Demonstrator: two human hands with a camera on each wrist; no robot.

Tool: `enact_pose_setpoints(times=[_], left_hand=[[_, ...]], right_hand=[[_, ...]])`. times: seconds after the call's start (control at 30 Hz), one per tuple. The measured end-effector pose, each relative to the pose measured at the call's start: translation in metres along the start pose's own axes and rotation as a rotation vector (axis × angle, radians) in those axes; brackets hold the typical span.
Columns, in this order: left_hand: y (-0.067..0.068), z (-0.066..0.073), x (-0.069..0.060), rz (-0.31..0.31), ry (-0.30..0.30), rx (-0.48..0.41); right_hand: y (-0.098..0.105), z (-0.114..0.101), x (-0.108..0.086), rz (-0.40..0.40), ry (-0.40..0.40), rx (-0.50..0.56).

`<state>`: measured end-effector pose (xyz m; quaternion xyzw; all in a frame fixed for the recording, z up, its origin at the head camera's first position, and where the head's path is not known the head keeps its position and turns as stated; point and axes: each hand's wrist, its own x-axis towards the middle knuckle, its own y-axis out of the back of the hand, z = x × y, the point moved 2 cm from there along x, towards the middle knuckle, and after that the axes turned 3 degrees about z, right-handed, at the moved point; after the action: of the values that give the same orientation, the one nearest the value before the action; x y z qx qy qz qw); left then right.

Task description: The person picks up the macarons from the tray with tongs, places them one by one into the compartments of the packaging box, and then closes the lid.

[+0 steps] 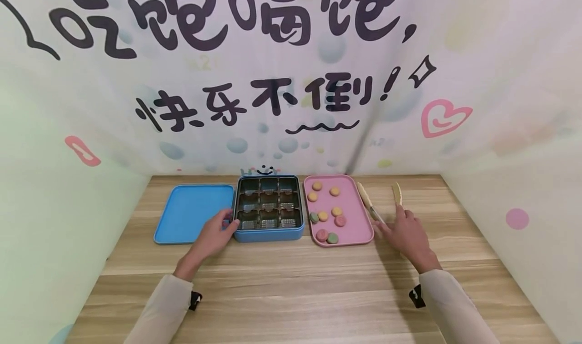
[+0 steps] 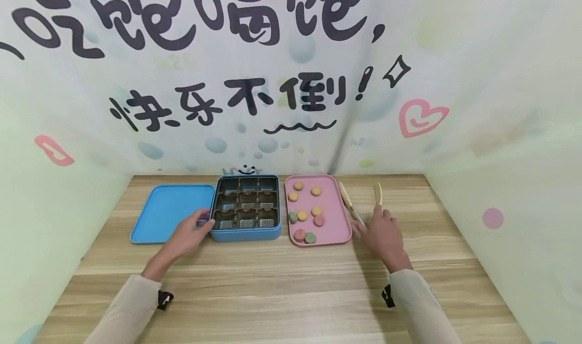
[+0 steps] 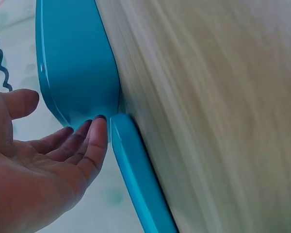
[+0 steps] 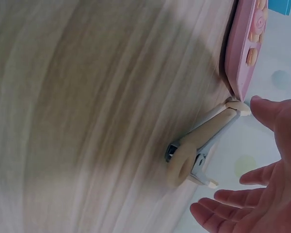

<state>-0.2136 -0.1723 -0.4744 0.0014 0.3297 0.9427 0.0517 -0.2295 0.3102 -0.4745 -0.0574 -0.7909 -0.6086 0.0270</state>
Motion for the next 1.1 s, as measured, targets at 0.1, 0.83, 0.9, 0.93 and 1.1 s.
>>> enact_pose_setpoints(times=[0.1,0.83,0.9,0.93,1.1], left_hand=[[-0.003,-0.002,0.0,-0.012,0.032,-0.012],[-0.005,-0.004,0.004,-0.013,0.103,-0.048],[-0.004,-0.004,0.003,-0.019,0.099,-0.046],[-0.004,-0.005,0.003,-0.021,0.099,-0.047],[-0.003,-0.005,0.004,-0.027,0.092,-0.04]], right_hand=[[-0.002,0.002,0.001,-0.03,-0.014,0.008],[-0.012,0.012,0.007,-0.071,-0.048,0.05],[-0.014,0.013,0.007,-0.072,-0.054,0.054],[-0.014,0.014,0.007,-0.072,-0.062,0.059],[-0.015,0.017,0.009,-0.062,-0.098,0.111]])
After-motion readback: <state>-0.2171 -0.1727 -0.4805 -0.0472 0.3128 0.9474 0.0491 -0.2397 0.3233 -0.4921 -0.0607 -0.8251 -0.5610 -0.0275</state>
